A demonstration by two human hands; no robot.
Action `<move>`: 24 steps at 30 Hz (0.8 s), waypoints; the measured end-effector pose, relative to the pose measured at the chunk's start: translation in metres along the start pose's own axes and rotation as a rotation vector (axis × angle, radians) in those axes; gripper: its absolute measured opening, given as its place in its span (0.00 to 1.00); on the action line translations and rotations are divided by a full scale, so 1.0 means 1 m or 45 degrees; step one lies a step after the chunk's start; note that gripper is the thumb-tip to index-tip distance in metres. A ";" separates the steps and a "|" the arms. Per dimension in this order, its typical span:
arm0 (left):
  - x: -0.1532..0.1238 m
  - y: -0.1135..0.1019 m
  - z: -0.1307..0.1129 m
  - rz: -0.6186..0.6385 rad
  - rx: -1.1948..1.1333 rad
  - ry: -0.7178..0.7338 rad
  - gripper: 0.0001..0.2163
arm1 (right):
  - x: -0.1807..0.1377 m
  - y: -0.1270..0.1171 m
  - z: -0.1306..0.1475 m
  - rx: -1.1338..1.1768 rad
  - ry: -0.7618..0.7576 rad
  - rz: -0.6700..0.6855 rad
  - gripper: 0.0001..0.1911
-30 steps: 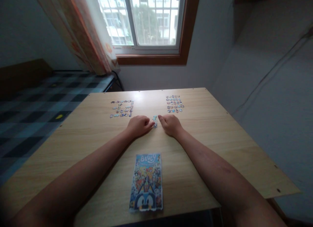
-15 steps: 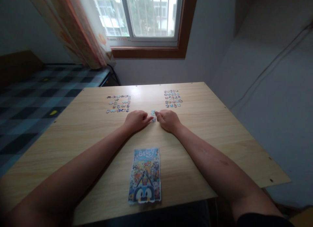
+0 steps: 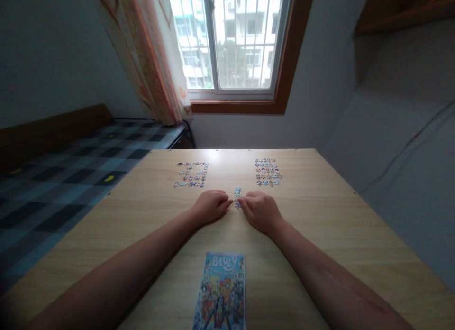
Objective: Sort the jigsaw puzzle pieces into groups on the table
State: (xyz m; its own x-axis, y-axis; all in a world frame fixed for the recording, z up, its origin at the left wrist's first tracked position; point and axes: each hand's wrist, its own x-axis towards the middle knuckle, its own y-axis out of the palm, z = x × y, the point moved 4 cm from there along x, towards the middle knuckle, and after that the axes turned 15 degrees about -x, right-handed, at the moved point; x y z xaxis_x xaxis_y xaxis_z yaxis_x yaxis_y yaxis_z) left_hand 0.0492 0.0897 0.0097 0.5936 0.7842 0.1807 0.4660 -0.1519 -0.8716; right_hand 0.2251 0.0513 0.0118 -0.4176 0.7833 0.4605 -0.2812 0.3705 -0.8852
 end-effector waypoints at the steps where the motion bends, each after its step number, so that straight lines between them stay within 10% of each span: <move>1: 0.000 0.000 0.000 0.002 -0.003 -0.001 0.19 | 0.000 0.000 0.001 0.012 -0.008 0.003 0.24; 18: -0.003 0.000 0.001 -0.022 -0.035 0.002 0.18 | 0.000 0.006 0.000 0.074 -0.041 0.053 0.23; 24: -0.003 -0.024 0.014 -0.390 0.223 -0.167 0.12 | 0.001 0.005 0.001 0.094 -0.051 0.065 0.18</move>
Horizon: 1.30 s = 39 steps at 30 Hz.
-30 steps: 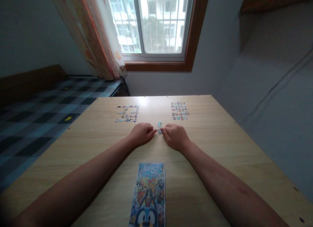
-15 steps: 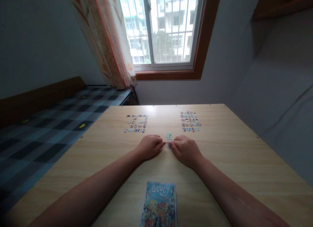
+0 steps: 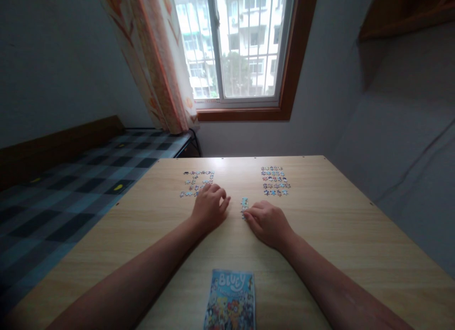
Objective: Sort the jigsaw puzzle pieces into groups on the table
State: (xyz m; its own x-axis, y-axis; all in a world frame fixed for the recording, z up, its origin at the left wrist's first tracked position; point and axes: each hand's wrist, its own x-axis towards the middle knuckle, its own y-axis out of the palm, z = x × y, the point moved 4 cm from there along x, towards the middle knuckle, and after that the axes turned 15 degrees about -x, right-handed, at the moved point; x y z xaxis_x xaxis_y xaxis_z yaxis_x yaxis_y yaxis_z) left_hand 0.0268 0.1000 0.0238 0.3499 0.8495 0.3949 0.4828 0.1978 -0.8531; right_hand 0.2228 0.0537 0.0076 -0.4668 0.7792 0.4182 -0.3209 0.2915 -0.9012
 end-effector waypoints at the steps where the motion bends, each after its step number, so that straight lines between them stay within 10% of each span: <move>1: 0.002 -0.003 0.007 -0.060 0.049 -0.068 0.12 | 0.000 0.001 0.000 0.010 0.003 -0.002 0.17; 12: 0.014 0.008 0.056 0.021 0.223 -0.531 0.28 | 0.003 0.003 -0.003 0.061 0.075 -0.036 0.15; 27: 0.009 -0.001 0.006 0.193 -0.024 0.224 0.11 | 0.003 0.003 -0.012 0.070 0.134 -0.107 0.16; 39: 0.006 -0.001 -0.006 0.265 -0.220 0.118 0.07 | 0.004 0.004 -0.013 0.074 0.063 -0.079 0.17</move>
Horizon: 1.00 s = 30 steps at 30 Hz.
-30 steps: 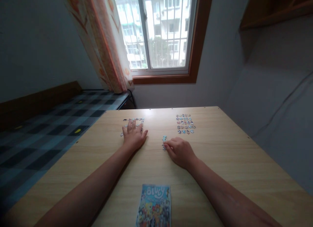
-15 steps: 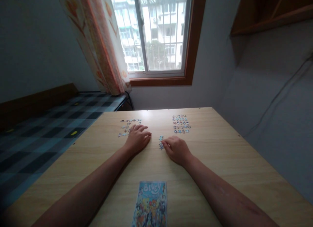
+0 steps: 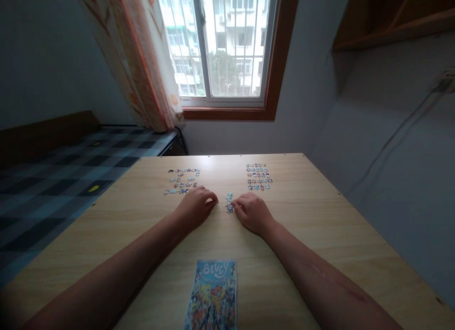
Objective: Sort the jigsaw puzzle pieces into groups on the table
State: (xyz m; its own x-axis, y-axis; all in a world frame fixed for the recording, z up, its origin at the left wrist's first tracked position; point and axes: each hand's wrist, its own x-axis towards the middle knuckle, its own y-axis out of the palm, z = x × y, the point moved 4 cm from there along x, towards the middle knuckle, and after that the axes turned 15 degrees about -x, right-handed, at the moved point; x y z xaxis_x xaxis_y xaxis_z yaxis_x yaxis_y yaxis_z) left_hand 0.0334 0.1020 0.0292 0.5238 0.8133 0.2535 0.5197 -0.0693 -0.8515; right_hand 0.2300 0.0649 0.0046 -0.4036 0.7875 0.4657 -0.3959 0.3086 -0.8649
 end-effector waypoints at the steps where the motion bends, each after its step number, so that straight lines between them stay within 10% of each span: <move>1: 0.000 0.001 0.000 0.001 -0.024 -0.015 0.07 | 0.001 0.000 0.000 0.005 -0.015 -0.001 0.17; 17: -0.011 0.020 -0.023 0.165 -0.413 0.333 0.06 | 0.002 -0.002 0.001 0.053 -0.010 -0.018 0.16; 30: -0.007 0.025 -0.025 0.004 -0.345 0.451 0.06 | 0.003 0.001 0.000 -0.004 -0.015 -0.003 0.14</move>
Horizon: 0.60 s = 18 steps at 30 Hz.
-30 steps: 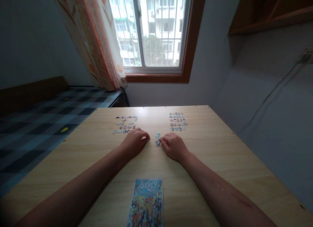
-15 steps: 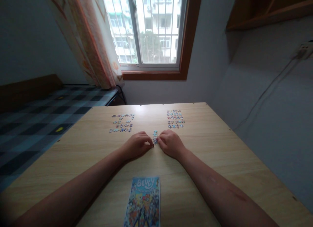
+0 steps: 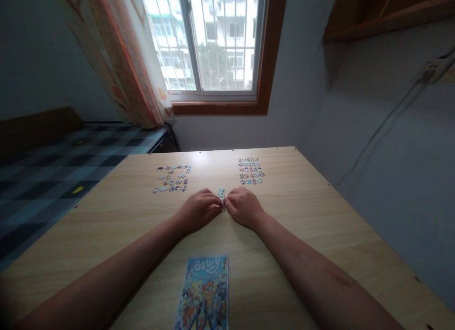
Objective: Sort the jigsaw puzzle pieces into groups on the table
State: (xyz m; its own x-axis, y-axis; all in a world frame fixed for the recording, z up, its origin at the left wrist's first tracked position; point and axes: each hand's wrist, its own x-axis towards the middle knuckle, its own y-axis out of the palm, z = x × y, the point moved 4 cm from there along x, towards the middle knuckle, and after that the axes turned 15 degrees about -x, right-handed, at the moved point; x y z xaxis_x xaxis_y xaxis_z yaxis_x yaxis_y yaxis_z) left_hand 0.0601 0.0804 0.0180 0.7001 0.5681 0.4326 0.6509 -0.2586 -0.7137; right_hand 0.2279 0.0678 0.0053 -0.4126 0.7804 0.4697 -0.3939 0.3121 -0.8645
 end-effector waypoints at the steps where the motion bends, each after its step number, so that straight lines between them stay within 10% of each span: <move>1: 0.000 -0.001 0.000 -0.022 -0.008 0.021 0.07 | 0.000 0.000 0.000 0.003 0.003 -0.002 0.14; 18: -0.002 -0.004 0.005 0.047 0.029 0.091 0.07 | -0.001 -0.001 0.001 -0.034 -0.016 -0.013 0.08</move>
State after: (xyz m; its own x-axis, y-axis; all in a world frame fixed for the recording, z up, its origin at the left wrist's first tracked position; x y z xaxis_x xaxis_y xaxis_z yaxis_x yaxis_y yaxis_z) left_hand 0.0550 0.0840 0.0175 0.7432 0.5011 0.4433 0.6178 -0.2598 -0.7422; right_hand 0.2280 0.0663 0.0064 -0.4192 0.7702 0.4808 -0.3764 0.3345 -0.8640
